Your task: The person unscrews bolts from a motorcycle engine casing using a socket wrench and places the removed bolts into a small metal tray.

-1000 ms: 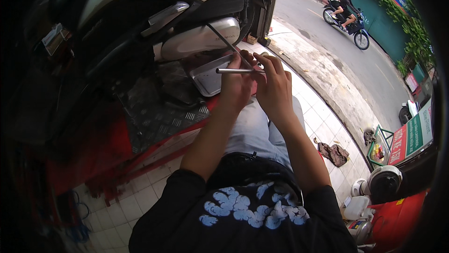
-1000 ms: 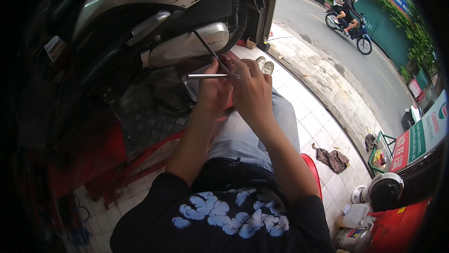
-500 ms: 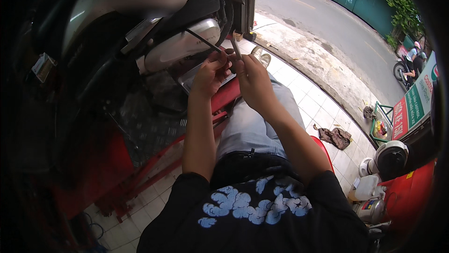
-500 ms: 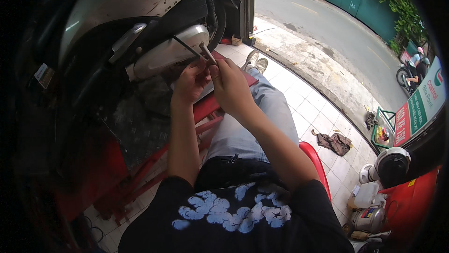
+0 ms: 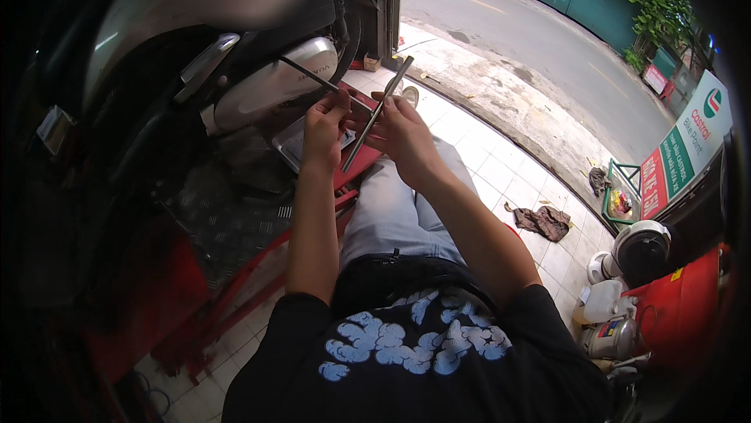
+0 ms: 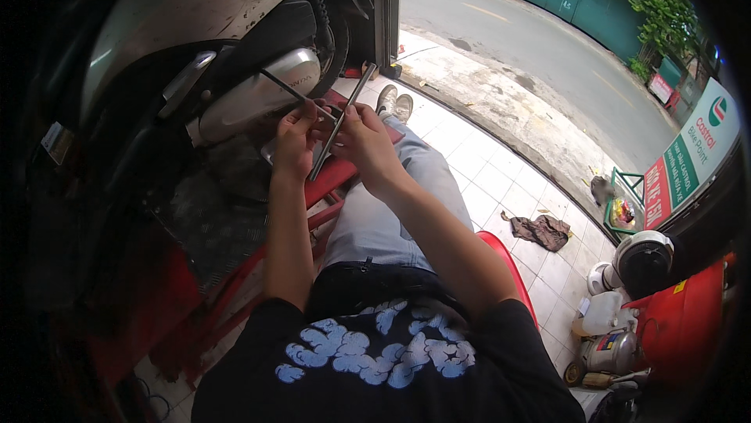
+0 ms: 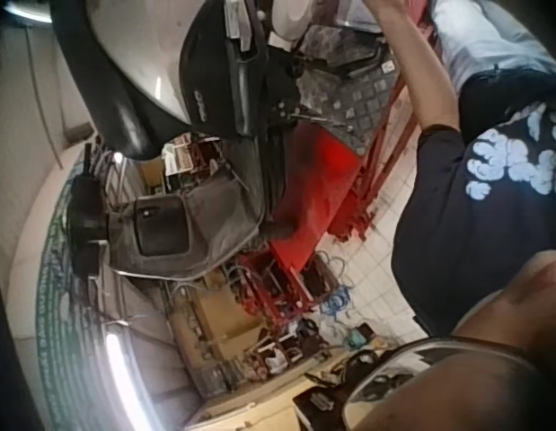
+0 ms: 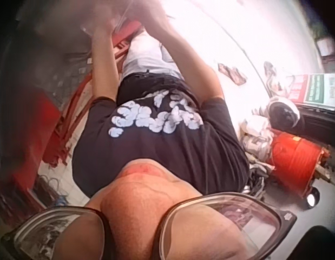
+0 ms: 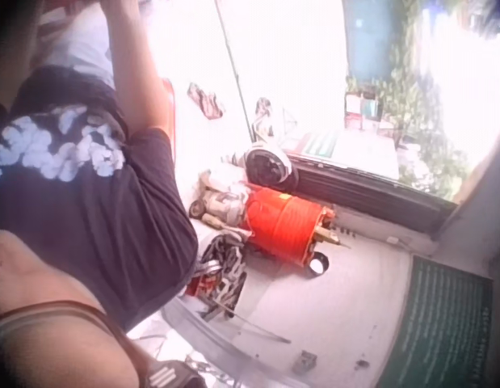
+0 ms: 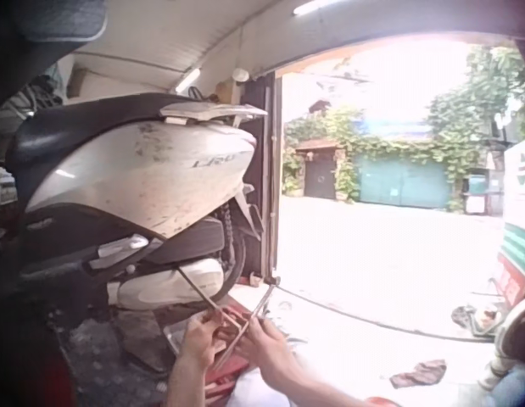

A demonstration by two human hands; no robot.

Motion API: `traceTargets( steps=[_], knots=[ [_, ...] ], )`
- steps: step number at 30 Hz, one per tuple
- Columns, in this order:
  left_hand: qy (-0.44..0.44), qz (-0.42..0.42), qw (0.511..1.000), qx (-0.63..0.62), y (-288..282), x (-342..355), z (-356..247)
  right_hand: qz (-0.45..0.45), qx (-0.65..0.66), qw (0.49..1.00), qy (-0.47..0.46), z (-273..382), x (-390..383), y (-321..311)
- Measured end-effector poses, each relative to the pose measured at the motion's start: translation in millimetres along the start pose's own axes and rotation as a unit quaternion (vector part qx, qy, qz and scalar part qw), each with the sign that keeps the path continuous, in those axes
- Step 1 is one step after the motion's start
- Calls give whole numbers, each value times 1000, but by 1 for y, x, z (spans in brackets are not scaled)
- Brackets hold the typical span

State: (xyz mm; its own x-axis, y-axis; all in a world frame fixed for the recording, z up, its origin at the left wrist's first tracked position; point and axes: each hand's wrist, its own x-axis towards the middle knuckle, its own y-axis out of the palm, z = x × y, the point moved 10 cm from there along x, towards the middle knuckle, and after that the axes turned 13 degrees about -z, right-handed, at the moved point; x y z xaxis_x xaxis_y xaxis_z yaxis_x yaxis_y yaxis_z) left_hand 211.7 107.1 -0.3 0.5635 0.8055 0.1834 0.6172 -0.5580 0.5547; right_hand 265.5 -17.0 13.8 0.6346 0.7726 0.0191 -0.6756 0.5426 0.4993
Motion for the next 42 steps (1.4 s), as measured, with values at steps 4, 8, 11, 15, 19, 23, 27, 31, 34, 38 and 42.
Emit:
traceTargets(
  steps=[4,8,11,15,19,23,27,31,34,38,42],
  knots=[
    [5,-19,1000,2,-6,2,1,-149,-362,773,-498,67,-57,4],
    [0,-27,1000,-10,-1,2,3,-93,-617,522,-581,60,-72,36],
    [0,-41,999,-22,1,0,5,-75,-662,473,-576,56,-61,41],
    [-3,-24,999,-25,3,-2,1,-45,-661,498,-560,59,-52,42],
    [-26,66,994,79,3,-4,-4,-42,-641,491,-588,61,-55,46],
    [6,243,942,231,3,-30,-38,-27,-633,506,-585,60,-51,40],
    [81,336,895,-283,19,-60,-100,-22,-616,530,-582,57,-48,41],
    [54,359,814,-454,26,-51,-98,-25,-604,543,-582,51,-44,37],
    [27,339,821,-458,37,-46,-86,-28,-612,539,-579,54,-46,38],
    [151,346,889,-260,0,-12,-63,-21,-613,540,-576,54,-46,41],
    [180,-36,948,259,-19,3,-48,-37,-619,533,-575,57,-43,38]
  ],
)
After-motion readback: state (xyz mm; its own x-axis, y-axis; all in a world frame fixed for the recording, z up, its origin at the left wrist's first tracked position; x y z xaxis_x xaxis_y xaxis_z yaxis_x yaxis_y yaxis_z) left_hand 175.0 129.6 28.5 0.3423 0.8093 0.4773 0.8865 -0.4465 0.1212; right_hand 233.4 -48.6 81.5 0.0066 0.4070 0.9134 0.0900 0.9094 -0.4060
